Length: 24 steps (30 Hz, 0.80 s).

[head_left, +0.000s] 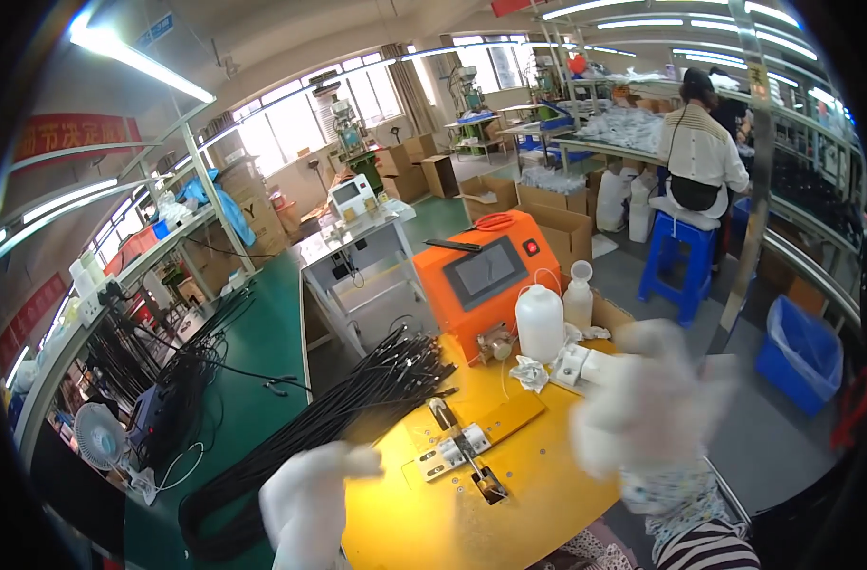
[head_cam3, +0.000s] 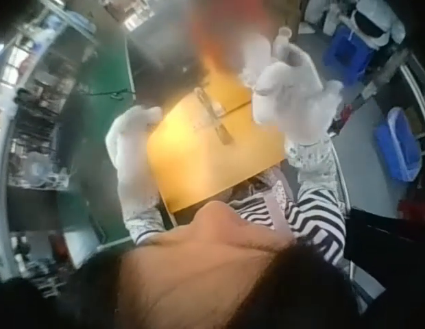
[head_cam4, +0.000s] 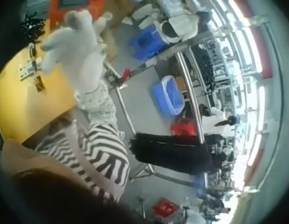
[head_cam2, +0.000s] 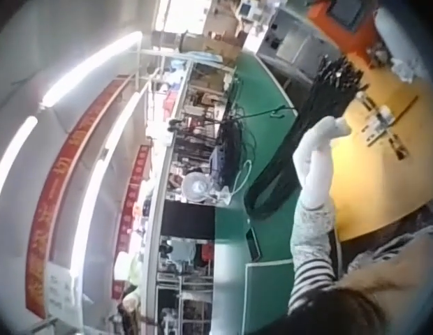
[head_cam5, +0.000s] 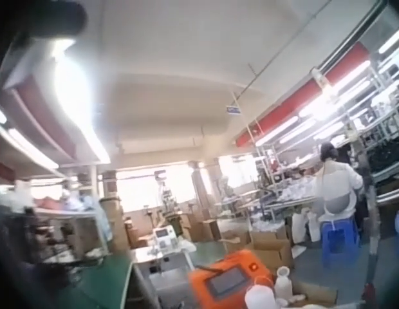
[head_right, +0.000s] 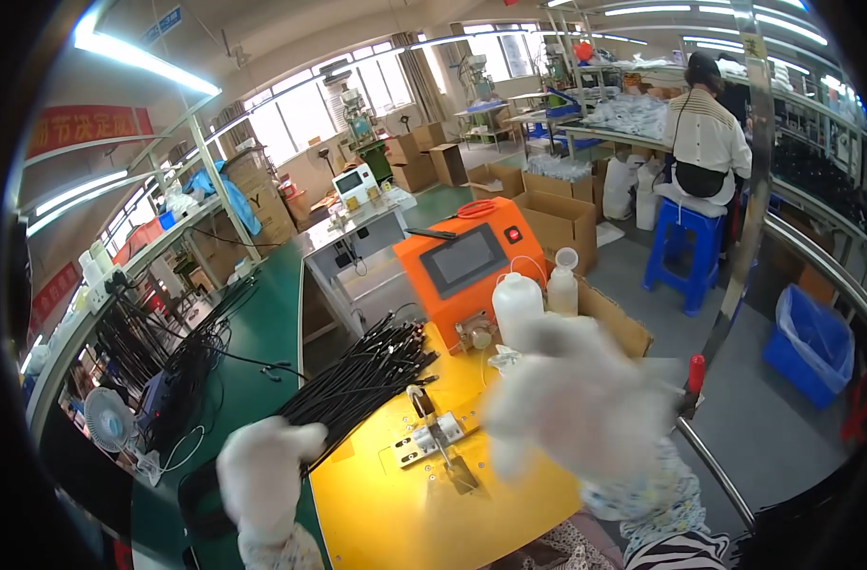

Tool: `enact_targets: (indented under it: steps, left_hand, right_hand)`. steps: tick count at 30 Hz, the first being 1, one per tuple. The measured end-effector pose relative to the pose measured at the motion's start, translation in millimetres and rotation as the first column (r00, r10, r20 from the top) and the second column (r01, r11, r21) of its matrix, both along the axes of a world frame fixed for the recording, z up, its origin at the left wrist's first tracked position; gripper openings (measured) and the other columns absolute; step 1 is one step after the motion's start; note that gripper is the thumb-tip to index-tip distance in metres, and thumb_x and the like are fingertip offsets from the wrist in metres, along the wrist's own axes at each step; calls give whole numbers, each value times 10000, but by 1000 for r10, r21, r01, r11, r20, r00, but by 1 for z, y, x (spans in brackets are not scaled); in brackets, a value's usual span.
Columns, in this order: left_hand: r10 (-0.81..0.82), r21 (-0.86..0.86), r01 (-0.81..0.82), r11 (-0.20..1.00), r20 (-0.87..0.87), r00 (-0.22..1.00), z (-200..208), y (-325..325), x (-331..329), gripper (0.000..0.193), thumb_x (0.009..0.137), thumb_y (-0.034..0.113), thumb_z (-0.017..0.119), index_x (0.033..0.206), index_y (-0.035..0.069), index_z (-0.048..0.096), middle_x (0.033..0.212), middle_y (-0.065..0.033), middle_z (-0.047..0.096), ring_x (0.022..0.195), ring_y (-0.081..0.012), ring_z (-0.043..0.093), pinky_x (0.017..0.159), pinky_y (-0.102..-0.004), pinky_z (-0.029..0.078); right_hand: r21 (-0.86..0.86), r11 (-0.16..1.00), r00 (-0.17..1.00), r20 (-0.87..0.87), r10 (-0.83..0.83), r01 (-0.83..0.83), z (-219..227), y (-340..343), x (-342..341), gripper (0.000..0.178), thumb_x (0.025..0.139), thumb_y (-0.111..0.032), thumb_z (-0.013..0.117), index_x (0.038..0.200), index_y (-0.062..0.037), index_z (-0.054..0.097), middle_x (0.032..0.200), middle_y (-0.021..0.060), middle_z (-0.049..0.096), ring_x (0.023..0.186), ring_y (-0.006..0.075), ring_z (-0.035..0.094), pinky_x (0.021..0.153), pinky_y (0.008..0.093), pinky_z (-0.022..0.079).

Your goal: The worker is using a workstation machine to crimp connectors onto the ends of black electrical cables, then hanging the finished cables on a metal rack.

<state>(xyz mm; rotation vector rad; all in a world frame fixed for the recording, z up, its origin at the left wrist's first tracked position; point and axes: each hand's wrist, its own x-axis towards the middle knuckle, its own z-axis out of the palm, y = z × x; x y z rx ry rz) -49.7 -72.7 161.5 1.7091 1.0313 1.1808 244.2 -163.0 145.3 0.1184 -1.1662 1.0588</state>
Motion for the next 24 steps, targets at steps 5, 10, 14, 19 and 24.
enact_targets:
  steps: [5, 10, 14, 19, 24]
  left_hand:
    - [-77, 507, 295, 810, -407, 910, -94, 126, 37, 183, 776, 72, 652, 947, 20, 691, 959, -150, 677, 887, -301, 647, 801, -374, 506]
    - [214, 651, 379, 658, -643, 735, -175, 195, 24, 267, 705, 97, 702, 962, 26, 679, 855, -147, 612, 825, -305, 586, 749, -417, 468]
    - [177, 686, 179, 705, -415, 893, -212, 230, 29, 188, 690, 21, 692, 875, -3, 668, 727, -122, 529, 722, -307, 533, 649, -432, 430]
    - [417, 650, -155, 744, -270, 868, -207, 266, 19, 158, 717, -38, 642, 875, -31, 646, 748, -125, 526, 748, -305, 538, 659, -406, 440]
    - [694, 897, -83, 433, -274, 666, -175, 236, 36, 243, 727, 6, 645, 969, -4, 618, 810, -121, 535, 803, -314, 531, 735, -425, 426]
  right_hand:
    - [228, 585, 380, 571, -728, 779, -93, 113, -26, 446, 914, -316, 586, 1234, -6, 553, 1054, 118, 668, 894, 250, 663, 801, 375, 536]
    - [523, 605, -33, 772, -635, 601, -152, 143, -36, 260, 849, -212, 660, 1073, -81, 651, 989, 139, 669, 896, 296, 654, 776, 389, 528]
    - [264, 646, 226, 788, -573, 716, -152, 133, -28, 204, 865, -197, 607, 1029, -76, 615, 804, 127, 616, 745, 333, 611, 637, 408, 480]
    - [400, 533, 129, 698, -705, 745, -159, 139, -29, 208, 869, -194, 602, 1034, -67, 600, 788, 135, 601, 733, 340, 600, 640, 417, 471]
    - [370, 633, 179, 753, -633, 680, -157, 133, -33, 199, 875, -190, 598, 1031, -66, 590, 783, 145, 596, 730, 346, 593, 643, 422, 469]
